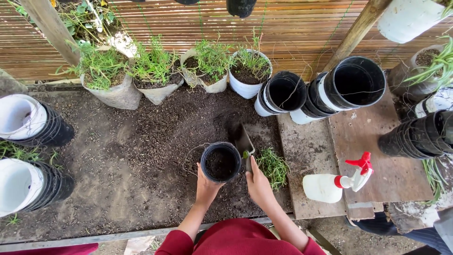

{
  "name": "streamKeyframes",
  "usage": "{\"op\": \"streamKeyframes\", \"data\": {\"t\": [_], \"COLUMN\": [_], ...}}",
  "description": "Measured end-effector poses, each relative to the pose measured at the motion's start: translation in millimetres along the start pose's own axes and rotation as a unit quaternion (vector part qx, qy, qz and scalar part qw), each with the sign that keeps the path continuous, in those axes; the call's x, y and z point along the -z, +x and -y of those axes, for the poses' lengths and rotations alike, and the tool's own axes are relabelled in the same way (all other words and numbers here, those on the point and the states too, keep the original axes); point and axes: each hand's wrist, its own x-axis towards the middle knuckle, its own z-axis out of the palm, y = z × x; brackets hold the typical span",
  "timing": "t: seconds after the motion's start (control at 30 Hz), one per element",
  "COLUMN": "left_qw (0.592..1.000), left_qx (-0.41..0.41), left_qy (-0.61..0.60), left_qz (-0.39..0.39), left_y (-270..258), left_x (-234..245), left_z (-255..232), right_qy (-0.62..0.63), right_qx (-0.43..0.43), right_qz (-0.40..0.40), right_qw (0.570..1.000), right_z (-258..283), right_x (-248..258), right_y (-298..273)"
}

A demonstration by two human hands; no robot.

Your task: Planting a small seedling into a pot with soil using a hand trowel

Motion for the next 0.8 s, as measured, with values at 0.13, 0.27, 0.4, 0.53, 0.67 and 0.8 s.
{"op": "streamKeyframes", "data": {"t": [0.13,0.27,0.4,0.53,0.67,0.8], "left_qw": [0.997,1.000,1.000,1.000,0.999,0.999], "left_qx": [-0.042,0.023,0.025,0.018,0.034,0.033], "left_qy": [0.066,-0.007,-0.011,-0.006,-0.026,-0.027], "left_qz": [0.011,0.009,0.004,0.005,0.005,0.003], "left_y": [3.3,8.0,15.1,11.1,8.8,1.2], "left_x": [0.8,7.0,11.3,7.6,6.1,0.4], "left_z": [1.2,-13.9,-23.4,-17.2,-11.6,4.4], "right_qy": [-0.057,-0.127,-0.004,0.175,0.415,0.508], "right_qx": [0.018,0.043,0.033,-0.050,-0.029,-0.030], "right_qz": [-0.040,-0.122,-0.088,-0.044,0.017,0.079], "right_qw": [0.997,0.983,0.996,0.982,0.909,0.858], "right_z": [-9.1,-30.3,-57.5,-63.1,-65.7,-92.4], "right_x": [18.7,26.1,13.7,10.6,20.5,30.9], "right_y": [-1.1,31.9,53.2,44.5,51.4,62.9]}}
